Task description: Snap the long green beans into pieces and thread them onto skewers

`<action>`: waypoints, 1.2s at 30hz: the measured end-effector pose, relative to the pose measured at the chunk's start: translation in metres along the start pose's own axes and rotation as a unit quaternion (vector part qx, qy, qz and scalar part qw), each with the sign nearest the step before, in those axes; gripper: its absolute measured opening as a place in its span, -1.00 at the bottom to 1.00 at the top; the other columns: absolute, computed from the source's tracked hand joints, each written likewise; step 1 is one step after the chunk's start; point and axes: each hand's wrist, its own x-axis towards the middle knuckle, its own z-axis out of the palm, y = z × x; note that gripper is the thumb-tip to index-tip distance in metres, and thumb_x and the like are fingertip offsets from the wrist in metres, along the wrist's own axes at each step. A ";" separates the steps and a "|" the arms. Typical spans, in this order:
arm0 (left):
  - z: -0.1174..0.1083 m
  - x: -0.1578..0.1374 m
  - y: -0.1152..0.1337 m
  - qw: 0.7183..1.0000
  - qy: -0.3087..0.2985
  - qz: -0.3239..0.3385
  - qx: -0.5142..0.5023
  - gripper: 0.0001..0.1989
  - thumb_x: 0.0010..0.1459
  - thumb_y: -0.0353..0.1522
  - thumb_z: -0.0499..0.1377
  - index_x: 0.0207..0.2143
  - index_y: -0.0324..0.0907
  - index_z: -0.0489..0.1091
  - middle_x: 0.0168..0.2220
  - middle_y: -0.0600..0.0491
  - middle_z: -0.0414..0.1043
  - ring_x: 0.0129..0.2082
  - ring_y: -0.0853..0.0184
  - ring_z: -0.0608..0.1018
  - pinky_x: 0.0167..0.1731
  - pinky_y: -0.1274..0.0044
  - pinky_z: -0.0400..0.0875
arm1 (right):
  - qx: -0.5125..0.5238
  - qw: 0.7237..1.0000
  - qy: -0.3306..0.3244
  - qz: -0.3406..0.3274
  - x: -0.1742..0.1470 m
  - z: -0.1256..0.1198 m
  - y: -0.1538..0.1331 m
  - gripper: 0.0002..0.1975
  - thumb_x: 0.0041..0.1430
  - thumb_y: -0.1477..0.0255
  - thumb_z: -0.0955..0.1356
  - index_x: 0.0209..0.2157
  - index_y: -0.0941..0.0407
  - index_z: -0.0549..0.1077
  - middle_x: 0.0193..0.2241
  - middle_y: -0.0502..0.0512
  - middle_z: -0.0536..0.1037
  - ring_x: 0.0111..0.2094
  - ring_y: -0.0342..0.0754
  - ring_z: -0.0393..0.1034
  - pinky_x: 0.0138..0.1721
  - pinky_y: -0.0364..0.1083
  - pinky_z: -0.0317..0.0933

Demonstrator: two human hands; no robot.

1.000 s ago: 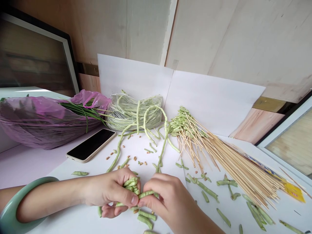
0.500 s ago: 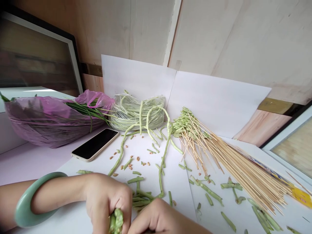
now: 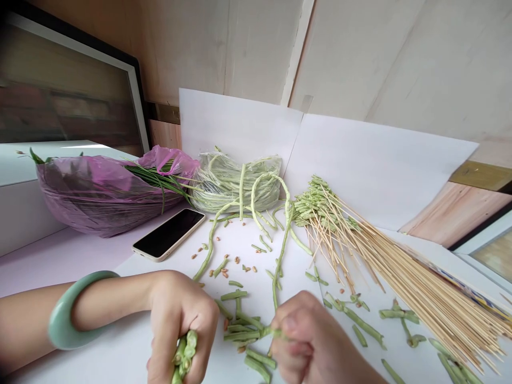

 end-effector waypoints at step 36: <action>0.009 0.024 -0.022 0.953 0.282 0.014 -0.109 -0.71 -0.32 -0.30 0.43 -0.62 -0.25 0.40 -0.78 0.22 0.22 -0.78 0.56 0.20 -0.81 0.71 0.04 | -0.585 0.795 -0.056 -0.149 -0.003 0.018 -0.008 -0.71 0.21 0.51 0.30 -0.61 0.09 0.31 -0.58 -0.04 0.36 -0.48 -0.12 0.27 -0.40 -0.19 0.16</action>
